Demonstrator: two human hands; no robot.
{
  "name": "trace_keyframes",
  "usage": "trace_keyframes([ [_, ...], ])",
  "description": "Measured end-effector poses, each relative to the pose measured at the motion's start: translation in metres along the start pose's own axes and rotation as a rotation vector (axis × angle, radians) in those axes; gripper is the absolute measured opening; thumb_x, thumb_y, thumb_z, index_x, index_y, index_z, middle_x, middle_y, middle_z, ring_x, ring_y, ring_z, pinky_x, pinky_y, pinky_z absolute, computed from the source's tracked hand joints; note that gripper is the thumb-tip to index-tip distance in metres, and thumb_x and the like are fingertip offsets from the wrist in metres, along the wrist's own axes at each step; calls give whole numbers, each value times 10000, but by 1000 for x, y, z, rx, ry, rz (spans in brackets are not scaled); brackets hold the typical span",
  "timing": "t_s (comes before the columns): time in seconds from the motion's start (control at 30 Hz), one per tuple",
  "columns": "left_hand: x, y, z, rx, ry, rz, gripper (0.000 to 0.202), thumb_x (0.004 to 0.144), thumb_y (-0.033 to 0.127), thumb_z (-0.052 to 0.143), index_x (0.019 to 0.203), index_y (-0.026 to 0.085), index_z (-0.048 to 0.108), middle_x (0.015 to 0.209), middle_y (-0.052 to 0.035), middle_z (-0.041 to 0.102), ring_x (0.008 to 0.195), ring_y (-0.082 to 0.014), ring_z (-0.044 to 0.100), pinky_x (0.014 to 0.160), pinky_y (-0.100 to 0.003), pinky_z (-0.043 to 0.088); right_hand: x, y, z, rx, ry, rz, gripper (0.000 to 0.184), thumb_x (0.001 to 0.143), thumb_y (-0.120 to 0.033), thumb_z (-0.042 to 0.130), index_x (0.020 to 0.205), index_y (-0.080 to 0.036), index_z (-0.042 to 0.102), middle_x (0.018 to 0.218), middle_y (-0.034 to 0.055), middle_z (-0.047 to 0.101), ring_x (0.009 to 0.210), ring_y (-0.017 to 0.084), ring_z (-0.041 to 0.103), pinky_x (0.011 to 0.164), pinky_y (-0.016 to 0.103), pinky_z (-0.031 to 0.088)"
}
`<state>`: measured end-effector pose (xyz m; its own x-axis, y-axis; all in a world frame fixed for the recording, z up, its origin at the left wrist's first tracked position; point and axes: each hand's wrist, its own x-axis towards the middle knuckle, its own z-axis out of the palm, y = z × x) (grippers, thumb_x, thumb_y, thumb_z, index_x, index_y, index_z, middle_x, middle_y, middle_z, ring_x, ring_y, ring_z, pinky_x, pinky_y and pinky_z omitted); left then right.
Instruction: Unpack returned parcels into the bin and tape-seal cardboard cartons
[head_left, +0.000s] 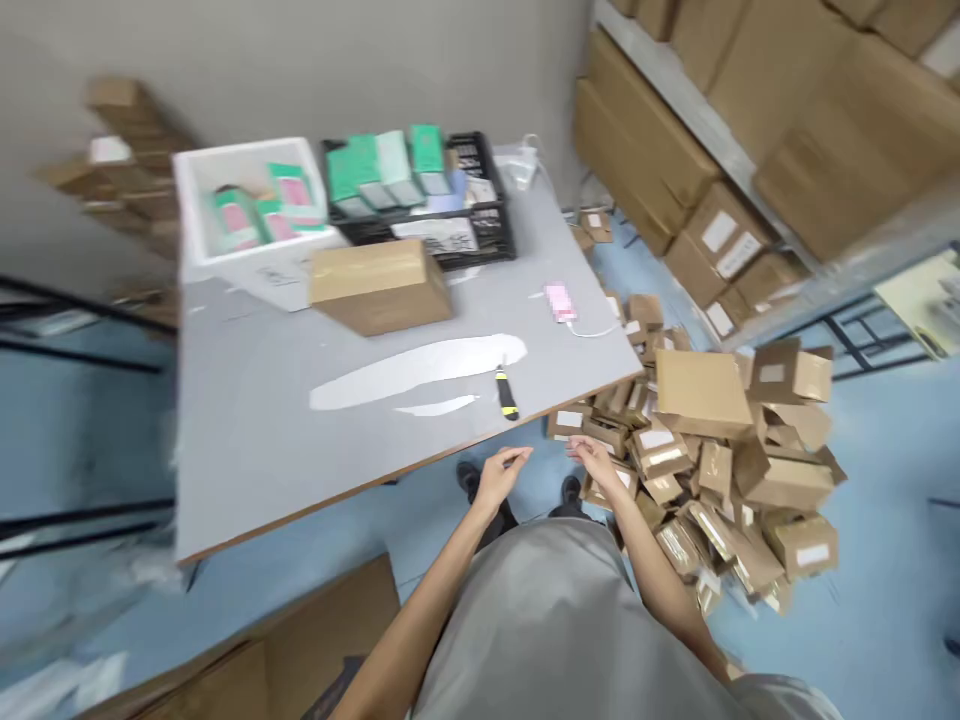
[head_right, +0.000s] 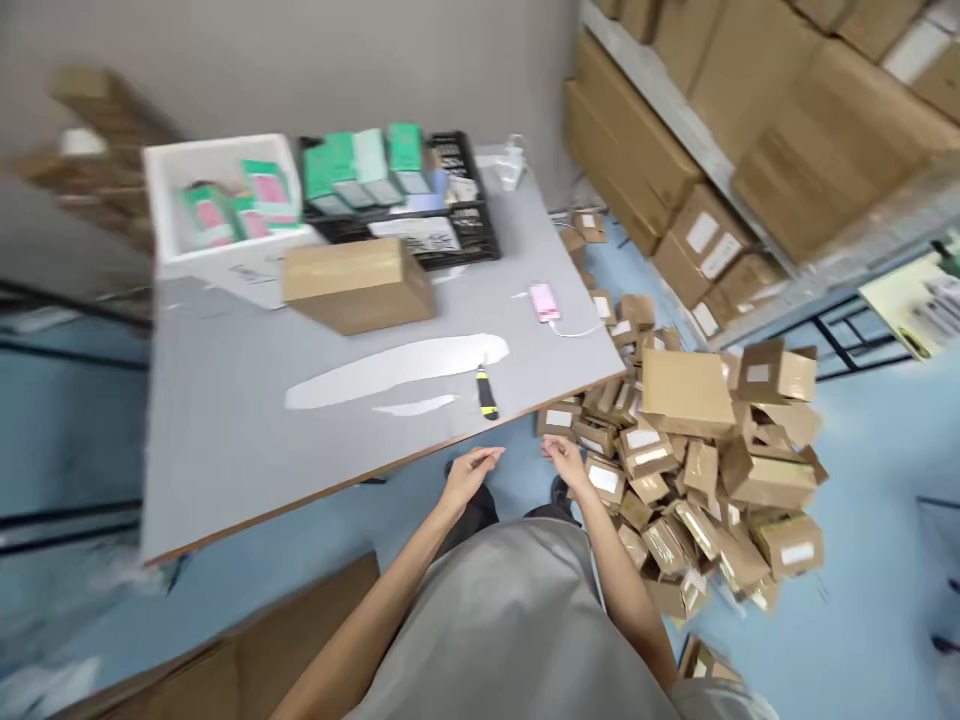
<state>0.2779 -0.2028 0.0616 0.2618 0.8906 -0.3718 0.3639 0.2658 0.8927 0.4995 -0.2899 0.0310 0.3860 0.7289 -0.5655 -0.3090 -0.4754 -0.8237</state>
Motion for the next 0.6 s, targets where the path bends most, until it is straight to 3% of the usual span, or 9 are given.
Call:
trace_keyframes([
  [0.17, 27, -24, -123, -163, 212, -32, 416, 825, 593, 774, 955, 229, 928, 1139, -137, 876, 1130, -328, 805, 1012, -433, 642, 32, -35, 140, -118, -197, -20, 494, 772, -621, 905, 1073, -236, 829, 1127, 114, 891, 1023, 292, 840, 1003, 442, 639],
  [0.33, 50, -26, -235, -325, 311, -50, 493, 785, 664, 846, 979, 215, 910, 1113, -124, 861, 1007, -294, 800, 933, -414, 658, 38, -66, 258, -182, -284, -58, 541, 807, -647, 881, 1136, -221, 826, 1206, 159, 884, 1080, 304, 844, 1045, 474, 629],
  [0.47, 72, -26, -305, -446, 337, -99, 522, 713, 671, 891, 928, 195, 880, 1016, -133, 868, 936, -297, 804, 918, -449, 675, 36, -83, 327, -218, -303, -67, 570, 798, -666, 868, 1146, -217, 821, 1216, 168, 882, 1110, 320, 848, 1088, 499, 618],
  [0.6, 94, -23, -350, -474, 362, -112, 383, 711, 529, 866, 909, 202, 879, 943, -98, 854, 864, -253, 769, 880, -402, 656, 30, -91, 368, -264, -329, -57, 616, 790, -690, 851, 1174, -210, 817, 1221, 170, 878, 1120, 327, 847, 1094, 501, 616],
])
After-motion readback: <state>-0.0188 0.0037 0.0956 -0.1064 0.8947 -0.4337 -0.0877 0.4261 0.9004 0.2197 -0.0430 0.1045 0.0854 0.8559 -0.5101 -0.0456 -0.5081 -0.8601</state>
